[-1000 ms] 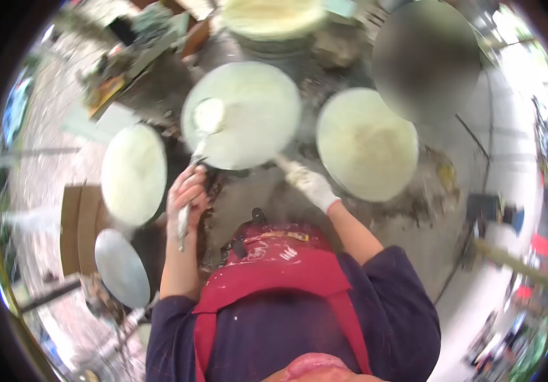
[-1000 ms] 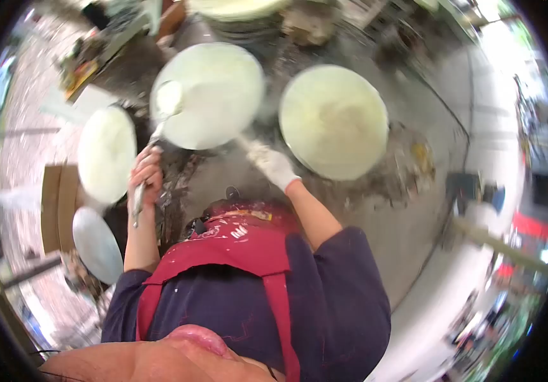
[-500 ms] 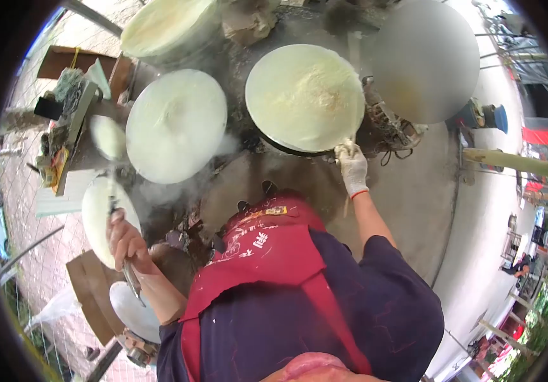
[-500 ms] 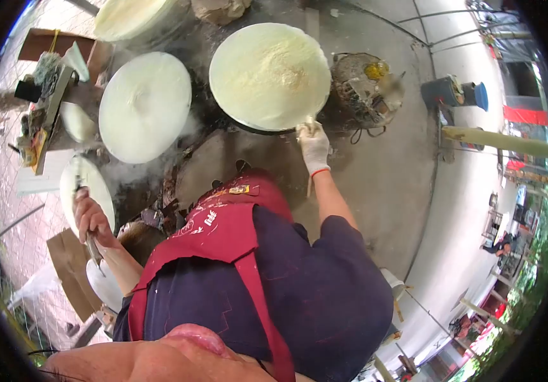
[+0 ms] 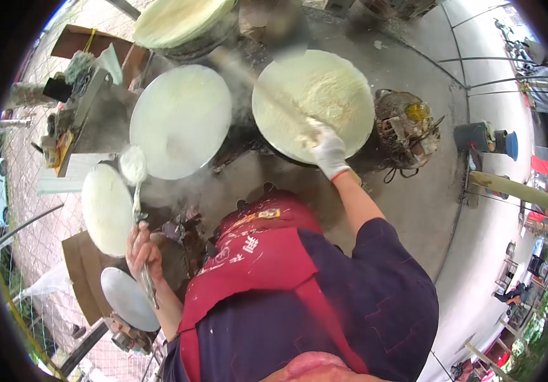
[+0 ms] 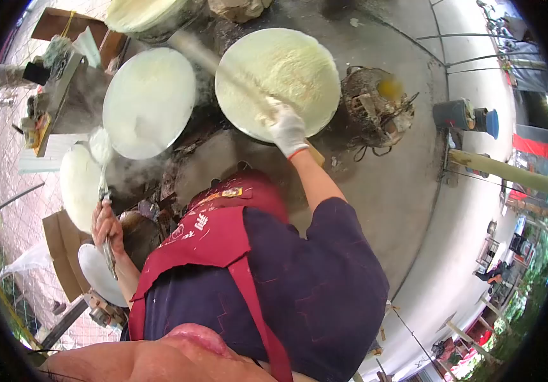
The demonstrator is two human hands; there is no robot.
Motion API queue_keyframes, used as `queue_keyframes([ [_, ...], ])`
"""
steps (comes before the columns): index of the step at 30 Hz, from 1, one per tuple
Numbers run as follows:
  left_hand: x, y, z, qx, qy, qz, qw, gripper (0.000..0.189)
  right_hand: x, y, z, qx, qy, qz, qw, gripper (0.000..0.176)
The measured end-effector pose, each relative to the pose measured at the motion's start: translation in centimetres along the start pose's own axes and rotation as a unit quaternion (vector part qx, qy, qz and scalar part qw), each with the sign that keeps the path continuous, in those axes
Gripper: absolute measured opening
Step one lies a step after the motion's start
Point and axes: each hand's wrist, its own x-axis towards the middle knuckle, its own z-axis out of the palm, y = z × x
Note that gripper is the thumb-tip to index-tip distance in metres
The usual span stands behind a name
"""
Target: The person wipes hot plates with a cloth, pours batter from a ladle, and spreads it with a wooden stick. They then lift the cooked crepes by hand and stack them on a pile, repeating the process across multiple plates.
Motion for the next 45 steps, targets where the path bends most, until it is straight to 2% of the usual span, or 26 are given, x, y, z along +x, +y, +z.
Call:
queue_keyframes([
  [2,0.3,-0.1,0.0,-0.03,-0.112,-0.043,0.992,0.047,1.5,4.0,-2.4,0.0,0.127,0.021,0.992,0.032],
  [3,0.2,-0.2,-0.1,-0.045,-0.166,-0.061,0.983,0.046,2.9,5.4,-4.6,-0.09,0.051,0.182,0.978,0.029],
  [5,-0.7,0.2,0.0,-0.036,-0.109,-0.024,0.993,0.042,6.1,13.7,-5.5,-0.07,0.168,0.134,0.974,0.03],
  [7,-1.0,0.4,0.6,-0.043,-0.075,0.0,0.996,0.041,10.0,12.9,-9.6,-0.126,0.084,0.183,0.971,0.045],
  [9,-1.1,0.1,1.6,-0.042,-0.096,0.004,0.995,0.04,13.2,14.9,-10.3,-0.08,0.049,0.189,0.978,0.045],
  [12,-1.4,0.6,2.1,-0.021,-0.1,0.02,0.995,0.04,17.1,23.5,-6.9,0.077,0.016,0.183,0.98,0.044],
  [15,-1.9,1.0,2.7,-0.019,-0.074,0.041,0.996,0.04,18.1,26.6,-5.1,0.216,-0.07,0.152,0.962,0.056],
  [16,-2.0,1.1,2.8,-0.008,-0.058,0.059,0.997,0.039,17.7,23.1,-6.2,0.254,-0.092,0.156,0.95,0.052],
  [18,-2.2,1.5,2.8,0.012,-0.025,0.093,0.995,0.039,17.6,21.4,-6.7,0.145,-0.085,0.165,0.972,0.05],
  [19,-2.1,2.0,2.5,0.0,-0.046,0.079,0.996,0.039,17.7,20.5,-6.7,0.09,-0.08,0.167,0.979,0.05],
  [20,-1.8,2.6,2.0,-0.013,-0.069,0.065,0.995,0.039,17.5,19.6,-6.8,0.109,-0.05,0.135,0.984,0.051],
  [22,-1.5,3.7,0.7,-0.029,-0.094,0.051,0.994,0.039,17.2,15.6,-8.1,0.034,-0.042,0.11,0.992,0.05],
  [27,-0.7,6.8,-2.3,-0.048,-0.129,0.023,0.99,0.039,15.9,-1.8,-12.3,-0.158,-0.043,0.022,0.986,0.046],
  [30,-1.0,8.7,-3.9,-0.025,-0.071,0.04,0.996,0.035,15.4,-9.5,-12.7,-0.195,-0.048,0.01,0.98,0.042],
  [33,-1.2,10.4,-5.5,-0.021,-0.058,0.054,0.997,0.031,16.8,-14.2,-12.8,-0.157,-0.068,-0.026,0.985,0.038],
  [34,-1.2,11.2,-6.2,-0.031,-0.067,0.051,0.996,0.03,18.0,-15.9,-12.8,-0.107,-0.084,-0.046,0.99,0.036],
  [35,-1.5,11.8,-7.1,-0.036,-0.058,0.055,0.996,0.03,18.9,-17.8,-13.2,-0.031,-0.097,-0.031,0.994,0.034],
  [37,-1.7,13.1,-8.4,-0.043,-0.045,0.065,0.996,0.03,21.4,-23.7,-13.7,0.091,-0.148,0.069,0.982,0.029],
  [39,-1.9,14.1,-9.5,-0.035,-0.016,0.092,0.995,0.029,26.6,-25.0,-13.3,0.051,-0.161,0.048,0.984,0.027],
  [40,-2.1,14.5,-9.8,-0.04,-0.013,0.096,0.994,0.029,30.2,-24.4,-12.7,0.011,-0.155,0.007,0.988,0.027],
  [41,-2.2,14.8,-10.0,-0.046,-0.008,0.102,0.994,0.029,33.5,-24.5,-11.9,0.0,-0.149,0.003,0.989,0.024],
  [43,-2.4,15.0,-10.5,-0.051,0.017,0.137,0.989,0.03,37.4,-29.1,-10.4,-0.126,-0.109,-0.059,0.984,0.026],
  [44,-2.6,14.9,-10.7,-0.057,0.029,0.155,0.986,0.03,38.6,-32.3,-9.8,-0.3,-0.063,-0.156,0.939,0.027],
  [45,-3.0,14.4,-10.5,-0.063,0.042,0.174,0.982,0.031,39.3,-35.1,-8.5,-0.303,-0.028,-0.204,0.93,0.027],
])
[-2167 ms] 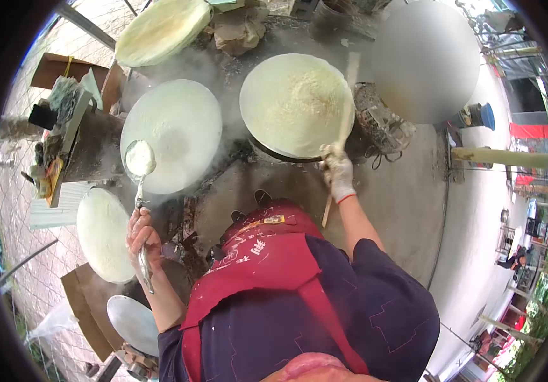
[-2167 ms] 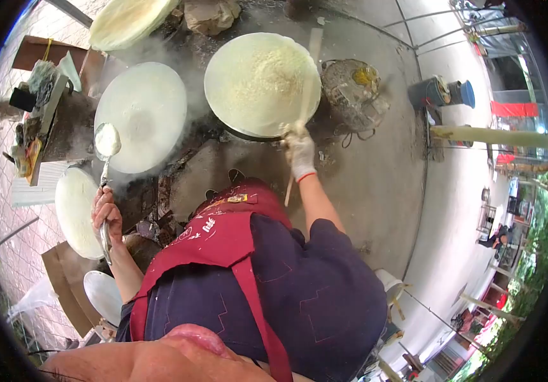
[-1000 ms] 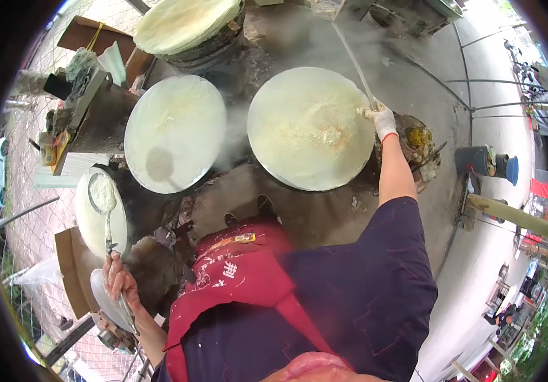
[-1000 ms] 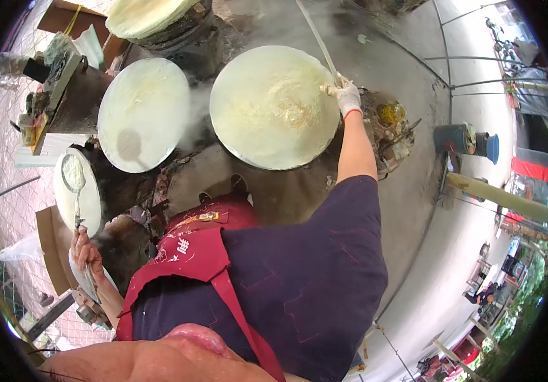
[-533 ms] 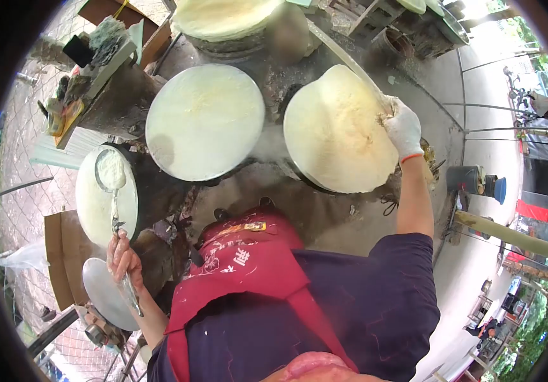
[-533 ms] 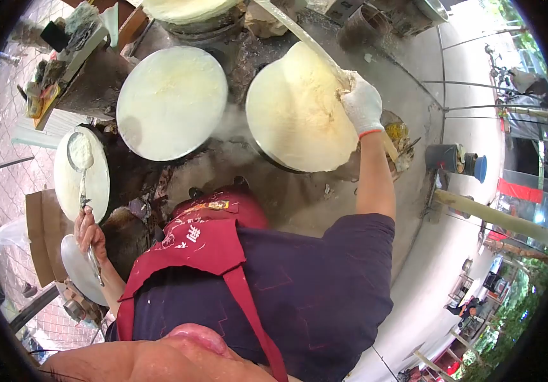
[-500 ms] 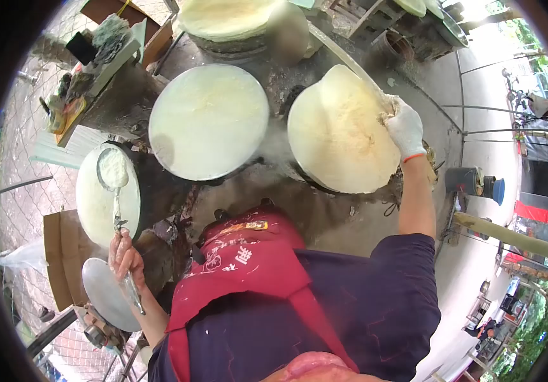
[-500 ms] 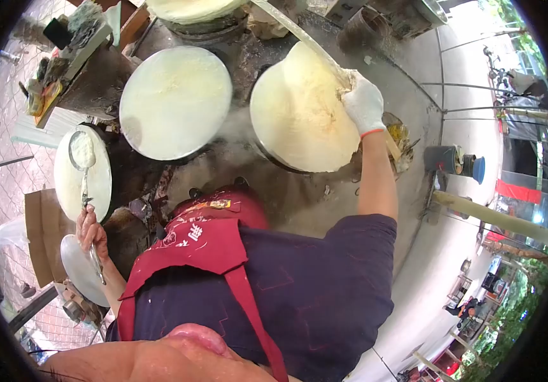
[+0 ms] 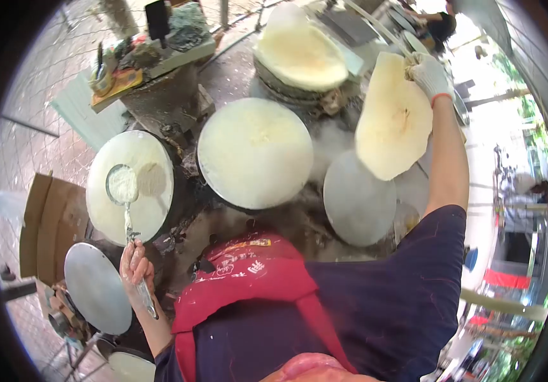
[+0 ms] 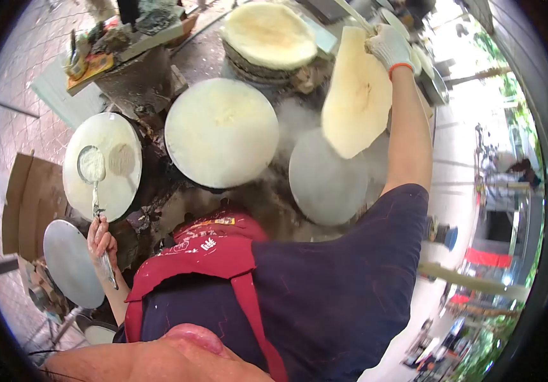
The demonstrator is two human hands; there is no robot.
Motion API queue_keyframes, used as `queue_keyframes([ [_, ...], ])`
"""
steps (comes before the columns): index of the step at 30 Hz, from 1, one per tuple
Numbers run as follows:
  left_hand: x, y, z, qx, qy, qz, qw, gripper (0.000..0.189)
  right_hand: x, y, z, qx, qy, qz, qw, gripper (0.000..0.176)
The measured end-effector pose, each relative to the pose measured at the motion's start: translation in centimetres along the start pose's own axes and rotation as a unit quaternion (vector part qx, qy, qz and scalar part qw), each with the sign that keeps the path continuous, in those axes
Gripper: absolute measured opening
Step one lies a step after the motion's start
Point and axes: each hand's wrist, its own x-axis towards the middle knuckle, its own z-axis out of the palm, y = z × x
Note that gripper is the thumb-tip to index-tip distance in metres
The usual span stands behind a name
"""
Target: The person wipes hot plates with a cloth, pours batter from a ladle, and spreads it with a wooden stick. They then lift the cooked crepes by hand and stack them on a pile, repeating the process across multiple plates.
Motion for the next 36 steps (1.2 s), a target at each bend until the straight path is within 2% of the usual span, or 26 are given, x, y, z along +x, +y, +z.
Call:
queue_keyframes([
  [1,-0.7,-0.3,1.1,0.016,0.055,0.029,0.998,0.031,2.0,-2.2,-0.1,-0.012,0.047,-0.034,0.998,0.027],
  [3,-1.6,-1.3,0.5,-0.027,0.037,0.059,0.997,0.031,5.0,-5.7,1.2,-0.058,0.118,-0.094,0.987,0.026],
  [5,-2.9,-2.4,0.5,-0.069,0.033,0.087,0.993,0.032,6.0,-10.4,4.0,-0.086,0.127,-0.107,0.982,0.025],
  [6,-3.6,-3.1,0.7,-0.077,0.054,0.11,0.989,0.033,7.5,-11.4,7.0,-0.099,0.1,-0.11,0.984,0.024],
  [8,-5.4,-4.4,1.1,-0.093,0.097,0.155,0.979,0.034,9.1,-12.8,14.4,-0.16,0.174,-0.164,0.958,0.021],
  [9,-6.4,-5.0,1.2,-0.102,0.081,0.163,0.978,0.035,9.4,-13.2,17.5,-0.187,0.212,-0.185,0.941,0.02],
  [11,-8.3,-6.2,2.0,-0.109,0.093,0.197,0.97,0.035,10.0,-13.0,24.6,-0.16,0.237,-0.229,0.93,0.02],
  [14,-10.8,-7.6,3.9,-0.135,0.122,0.237,0.954,0.036,9.1,-12.7,33.0,-0.106,0.189,-0.222,0.951,0.025],
  [16,-12.1,-8.2,4.8,-0.148,0.138,0.255,0.946,0.036,8.0,-12.3,36.4,-0.084,0.152,-0.206,0.963,0.029],
  [19,-13.6,-9.1,5.0,-0.14,0.124,0.293,0.938,0.037,6.9,-11.4,38.0,-0.066,0.121,-0.191,0.972,0.036],
  [22,-15.2,-9.6,3.7,-0.152,0.082,0.304,0.937,0.037,6.3,-10.4,35.8,-0.066,0.053,-0.158,0.984,0.038],
  [23,-16.0,-9.7,2.1,-0.141,0.071,0.306,0.939,0.038,6.3,-9.9,35.2,-0.019,0.091,-0.167,0.981,0.036],
  [24,-15.7,-9.8,2.5,-0.209,0.049,0.304,0.928,0.041,6.3,-9.6,35.1,0.037,0.125,-0.185,0.974,0.034],
  [25,-16.0,-10.2,2.0,-0.21,0.126,0.34,0.908,0.043,6.6,-9.1,35.8,0.075,0.087,-0.187,0.976,0.038],
  [26,-16.1,-10.3,2.1,-0.16,0.24,0.369,0.884,0.045,6.6,-9.3,35.4,0.129,0.111,-0.23,0.958,0.041],
  [27,-16.1,-10.0,1.1,-0.184,0.036,0.312,0.932,0.042,7.3,-8.6,37.0,0.122,0.044,-0.227,0.965,0.044],
  [28,-16.5,-10.5,1.2,-0.204,0.118,0.347,0.908,0.038,8.1,-7.3,38.2,0.271,-0.066,-0.246,0.928,0.047],
  [29,-17.0,-10.3,0.8,-0.187,0.086,0.333,0.92,0.033,8.1,-7.6,38.0,0.196,-0.107,-0.224,0.949,0.034],
  [30,-17.7,-10.5,0.5,-0.186,0.099,0.344,0.915,0.031,8.1,-8.3,38.5,0.398,-0.217,-0.072,0.888,0.039],
  [31,-18.4,-10.8,0.2,-0.171,0.132,0.36,0.907,0.03,7.5,-9.1,37.4,0.314,-0.194,-0.101,0.924,0.043],
  [32,-19.1,-11.4,-0.5,-0.228,0.077,0.373,0.896,0.036,6.9,-10.0,36.2,0.224,-0.166,-0.126,0.952,0.05],
  [33,-20.0,-12.1,-1.4,-0.214,0.08,0.392,0.891,0.035,6.4,-10.9,35.1,0.134,-0.136,-0.146,0.971,0.06],
  [35,-21.5,-13.3,-2.6,-0.225,0.112,0.417,0.873,0.031,3.9,-14.7,37.7,0.218,-0.011,-0.268,0.939,0.06],
  [36,-22.4,-14.3,-3.0,-0.242,0.136,0.428,0.86,0.029,1.3,-18.3,37.7,0.286,-0.07,-0.234,0.927,0.054],
])
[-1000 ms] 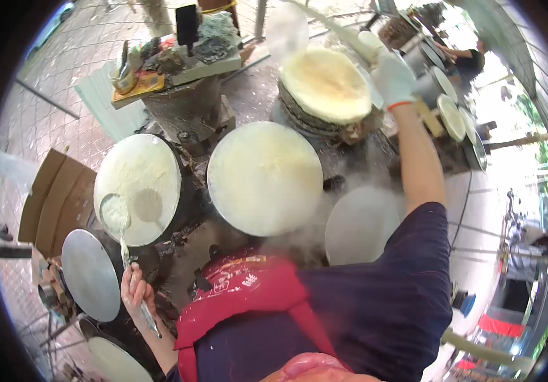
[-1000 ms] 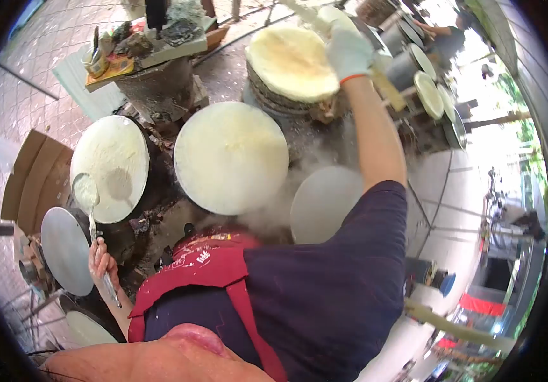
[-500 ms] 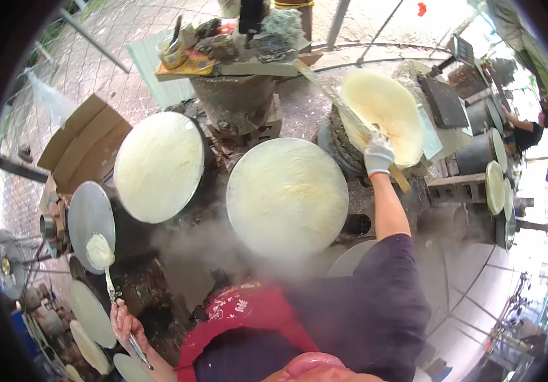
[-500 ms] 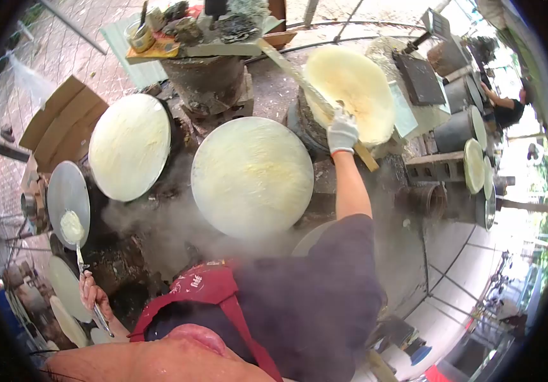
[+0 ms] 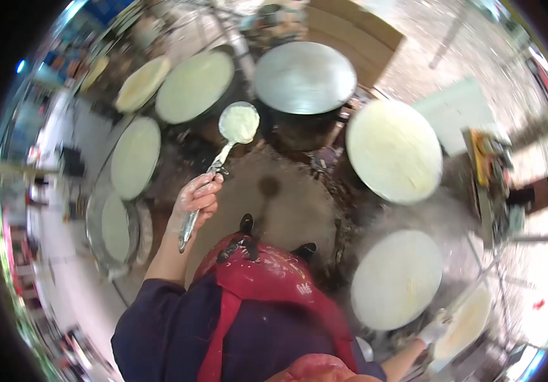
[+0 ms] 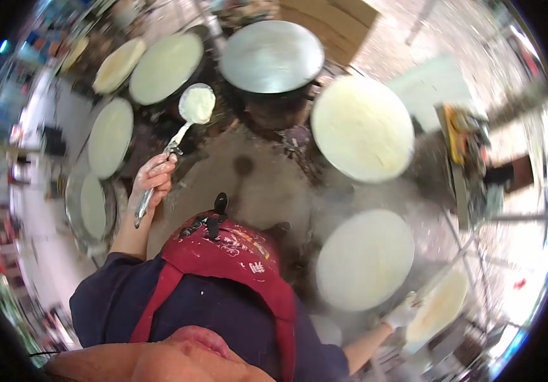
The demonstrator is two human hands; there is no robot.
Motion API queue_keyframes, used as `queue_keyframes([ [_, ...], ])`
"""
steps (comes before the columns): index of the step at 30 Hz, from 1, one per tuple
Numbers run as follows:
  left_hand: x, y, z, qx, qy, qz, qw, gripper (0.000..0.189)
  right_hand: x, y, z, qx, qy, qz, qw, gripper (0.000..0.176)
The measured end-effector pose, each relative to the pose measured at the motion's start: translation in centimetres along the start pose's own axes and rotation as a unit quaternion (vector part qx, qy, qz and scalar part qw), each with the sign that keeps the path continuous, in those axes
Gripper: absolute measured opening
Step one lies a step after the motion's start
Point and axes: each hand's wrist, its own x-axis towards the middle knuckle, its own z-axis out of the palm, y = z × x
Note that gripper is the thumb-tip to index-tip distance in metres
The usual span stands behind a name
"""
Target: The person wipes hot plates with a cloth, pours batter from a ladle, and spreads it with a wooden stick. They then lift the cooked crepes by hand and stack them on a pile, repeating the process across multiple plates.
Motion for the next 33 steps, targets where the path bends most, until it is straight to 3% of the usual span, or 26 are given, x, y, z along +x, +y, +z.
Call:
queue_keyframes([
  [1,-1.1,0.2,-1.1,-0.022,0.01,0.026,0.999,0.029,-2.2,-10.2,0.4,0.104,-0.039,-0.036,0.993,0.05],
  [2,-2.5,0.4,-2.2,-0.043,0.017,0.054,0.997,0.029,-2.4,-12.0,3.8,0.101,-0.067,-0.163,0.979,0.049],
  [3,-4.1,1.4,-4.0,-0.065,0.025,0.08,0.994,0.029,-5.2,-17.2,6.4,0.203,-0.167,-0.032,0.964,0.052],
  [5,-8.1,2.5,-7.4,-0.109,0.038,0.13,0.985,0.029,-8.6,-22.0,14.3,0.252,-0.342,-0.023,0.905,0.055],
  [6,-10.7,3.5,-9.3,-0.127,0.044,0.163,0.977,0.029,-12.7,-29.3,14.8,0.224,-0.284,-0.219,0.906,0.057],
  [7,-13.1,4.5,-10.9,-0.143,0.047,0.196,0.969,0.029,-15.5,-32.2,17.6,0.276,-0.373,-0.151,0.873,0.059],
  [8,-16.0,5.5,-12.5,-0.159,0.048,0.228,0.959,0.029,-18.9,-36.7,17.3,0.269,-0.383,-0.236,0.852,0.06],
  [9,-18.9,6.7,-14.4,-0.147,0.039,0.247,0.957,0.03,-22.0,-39.0,18.7,0.297,-0.425,-0.255,0.816,0.058],
  [10,-22.3,8.2,-16.9,-0.159,0.074,0.269,0.947,0.028,-25.7,-42.9,17.5,0.291,-0.434,-0.317,0.791,0.052],
  [12,-27.9,11.8,-22.1,-0.083,0.143,0.343,0.925,0.027,-33.2,-49.3,15.3,0.355,-0.523,-0.268,0.727,0.049],
  [14,-32.7,16.2,-27.6,0.083,0.302,0.366,0.876,0.027,-40.1,-53.5,14.6,0.297,-0.547,-0.339,0.705,0.046],
  [18,-38.4,25.6,-42.6,0.254,0.556,0.26,0.748,0.028,-54.3,-59.2,15.1,0.259,-0.593,-0.373,0.665,0.047],
  [19,-39.5,27.3,-48.8,0.431,0.605,0.197,0.64,0.027,-57.9,-59.9,15.6,0.257,-0.613,-0.35,0.66,0.046],
  [21,-41.8,29.2,-59.9,0.717,0.604,0.035,0.345,0.025,-64.2,-62.2,14.3,0.218,-0.659,-0.303,0.653,0.044],
  [22,-42.0,30.7,-60.7,0.72,0.588,-0.022,0.367,0.025,-66.0,-62.2,14.8,0.19,-0.685,-0.283,0.644,0.043],
  [24,-40.6,33.9,-62.4,0.727,0.538,-0.131,0.407,0.026,-67.9,-61.7,15.9,0.114,-0.696,-0.34,0.622,0.046],
  [26,-40.0,36.1,-67.4,0.743,0.554,-0.014,0.376,0.03,-69.8,-62.7,15.7,0.098,-0.7,-0.323,0.629,0.046],
  [28,-39.5,40.4,-66.4,0.716,0.547,-0.047,0.431,0.033,-71.2,-63.4,15.9,0.091,-0.699,-0.313,0.637,0.047],
  [31,-39.5,42.3,-70.8,0.758,0.495,-0.046,0.422,0.035,-73.0,-64.2,15.5,0.061,-0.69,-0.292,0.66,0.047],
  [33,-40.5,42.3,-73.1,0.77,0.452,-0.093,0.441,0.037,-74.3,-64.0,15.6,0.081,-0.688,-0.302,0.655,0.045],
])
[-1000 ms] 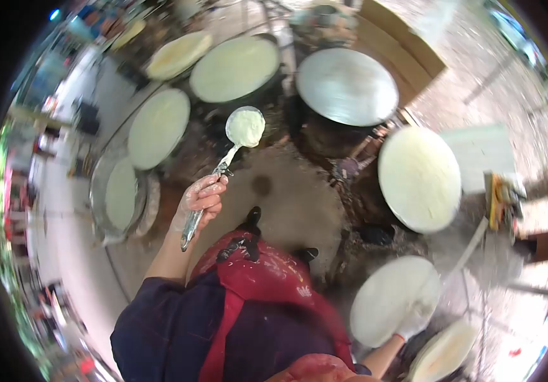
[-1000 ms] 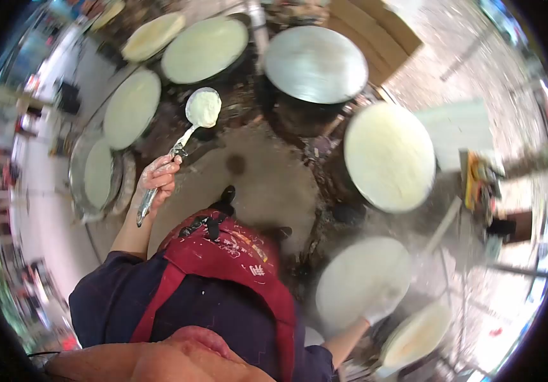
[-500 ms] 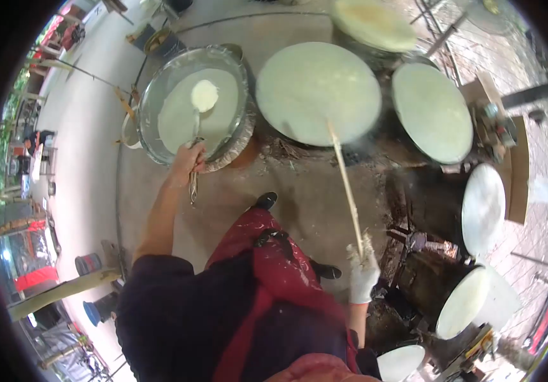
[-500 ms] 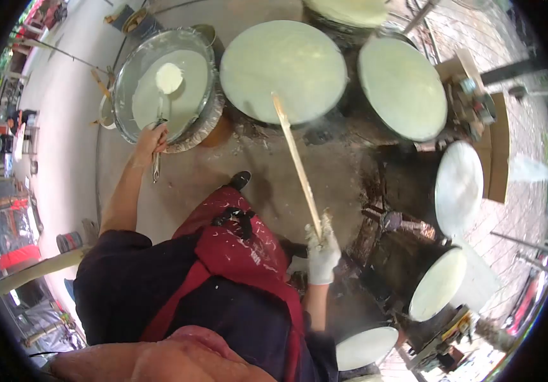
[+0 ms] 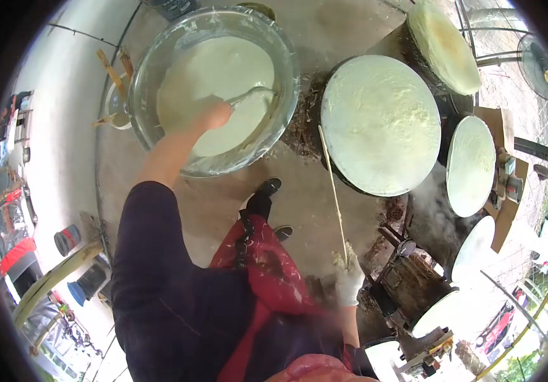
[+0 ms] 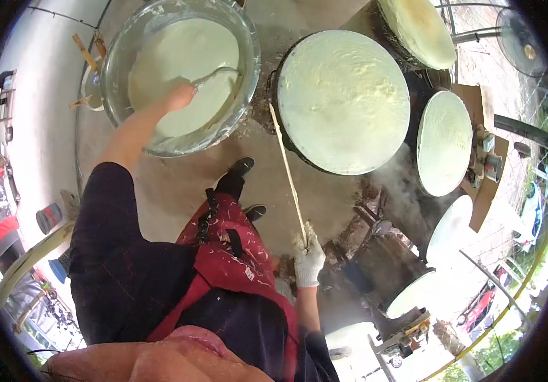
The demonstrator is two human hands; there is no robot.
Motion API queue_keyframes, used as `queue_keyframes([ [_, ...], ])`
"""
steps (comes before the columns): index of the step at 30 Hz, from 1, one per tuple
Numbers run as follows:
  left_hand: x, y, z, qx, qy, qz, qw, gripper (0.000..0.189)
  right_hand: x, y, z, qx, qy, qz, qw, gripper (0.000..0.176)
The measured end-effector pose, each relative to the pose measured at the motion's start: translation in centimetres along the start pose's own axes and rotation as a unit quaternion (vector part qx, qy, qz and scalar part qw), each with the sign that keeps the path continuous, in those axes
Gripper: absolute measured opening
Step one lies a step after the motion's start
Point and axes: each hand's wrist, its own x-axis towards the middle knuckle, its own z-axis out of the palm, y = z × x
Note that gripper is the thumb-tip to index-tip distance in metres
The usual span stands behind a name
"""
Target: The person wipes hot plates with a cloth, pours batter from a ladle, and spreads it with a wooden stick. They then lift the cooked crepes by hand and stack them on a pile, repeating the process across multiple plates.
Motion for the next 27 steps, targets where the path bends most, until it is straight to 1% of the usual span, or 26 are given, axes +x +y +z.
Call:
queue_keyframes([
  [1,-0.7,-0.3,0.2,0.009,-0.031,0.009,0.999,0.038,-0.2,-0.1,0.6,0.004,0.0,-0.011,1.0,0.045],
  [2,-1.8,-0.6,0.5,-0.078,-0.081,-0.024,0.993,0.038,-0.2,-0.1,1.5,0.008,-0.008,-0.02,1.0,0.044],
  [3,-3.7,-0.8,0.8,-0.163,-0.129,-0.057,0.976,0.038,-0.4,-0.1,2.3,-0.002,-0.025,0.007,1.0,0.045],
  [4,-6.6,0.3,0.0,-0.245,-0.174,-0.09,0.949,0.039,-0.4,-0.4,3.1,-0.011,-0.042,0.032,0.999,0.045],
  [5,-9.0,-0.2,2.2,-0.4,-0.168,-0.092,0.896,0.042,-0.4,-0.8,3.9,-0.02,-0.058,0.055,0.997,0.046],
  [6,-11.4,-0.2,4.4,-0.545,-0.156,-0.09,0.819,0.045,-0.9,-2.7,4.7,-0.06,-0.084,0.038,0.994,0.048],
  [7,-13.3,0.1,6.2,-0.57,-0.161,-0.11,0.798,0.044,-1.0,-1.1,5.3,0.047,-0.109,0.064,0.991,0.046],
  [8,-15.4,0.9,7.3,-0.593,-0.167,-0.13,0.777,0.043,-0.5,2.2,6.3,0.155,-0.135,0.091,0.975,0.044],
  [9,-17.1,1.7,8.4,-0.717,-0.226,-0.1,0.652,0.042,-0.3,4.2,7.5,0.261,-0.158,0.118,0.945,0.043],
  [10,-18.8,2.6,9.2,-0.814,-0.278,-0.065,0.506,0.041,-0.5,6.2,8.3,0.136,-0.168,0.07,0.974,0.043],
  [11,-20.7,4.9,8.8,-0.853,-0.227,-0.079,0.463,0.04,-0.8,7.3,9.3,0.008,-0.168,0.023,0.986,0.043],
  [12,-22.4,7.6,8.7,-0.887,-0.177,-0.093,0.416,0.04,-1.6,6.6,9.7,-0.06,-0.188,0.022,0.98,0.043],
  [13,-23.3,9.5,9.3,-0.918,-0.159,-0.08,0.354,0.039,-2.6,5.9,10.0,-0.13,-0.207,0.021,0.969,0.043],
  [14,-23.9,11.1,10.1,-0.945,-0.139,-0.064,0.29,0.038,-3.9,3.5,9.8,-0.219,-0.219,-0.009,0.951,0.044],
  [15,-24.8,12.2,10.1,-0.965,-0.121,-0.048,0.228,0.037,-4.7,4.3,9.8,-0.179,-0.221,-0.009,0.959,0.044],
  [17,-26.8,13.8,8.8,-0.986,-0.147,-0.004,0.075,0.036,-5.9,6.4,9.7,-0.097,-0.219,-0.011,0.971,0.043],
  [18,-28.0,14.4,7.6,-0.987,-0.161,0.015,-0.002,0.036,-6.6,6.4,9.1,-0.112,-0.222,-0.087,0.965,0.043],
  [19,-29.4,14.4,6.0,-0.987,-0.158,0.019,0.034,0.037,-7.3,6.3,8.0,-0.127,-0.222,-0.164,0.953,0.042],
  [21,-32.0,13.3,1.0,-0.983,-0.147,0.032,0.106,0.039,-8.4,5.4,6.9,-0.107,-0.214,-0.207,0.949,0.042],
  [22,-33.4,13.0,-2.2,-0.98,-0.133,0.052,0.141,0.038,-8.9,4.8,6.8,-0.071,-0.211,-0.172,0.96,0.043],
  [24,-35.3,11.0,-7.5,-0.945,-0.192,0.162,0.211,0.038,-9.9,3.1,5.8,-0.078,-0.194,-0.155,0.966,0.047],
  [26,-38.3,11.1,-12.5,-0.925,-0.094,0.222,0.293,0.038,-11.3,1.3,4.9,0.083,-0.157,-0.17,0.969,0.049],
  [27,-39.1,11.0,-14.4,-0.909,-0.042,0.252,0.33,0.038,-11.6,0.9,4.8,0.164,-0.141,-0.177,0.96,0.049],
])
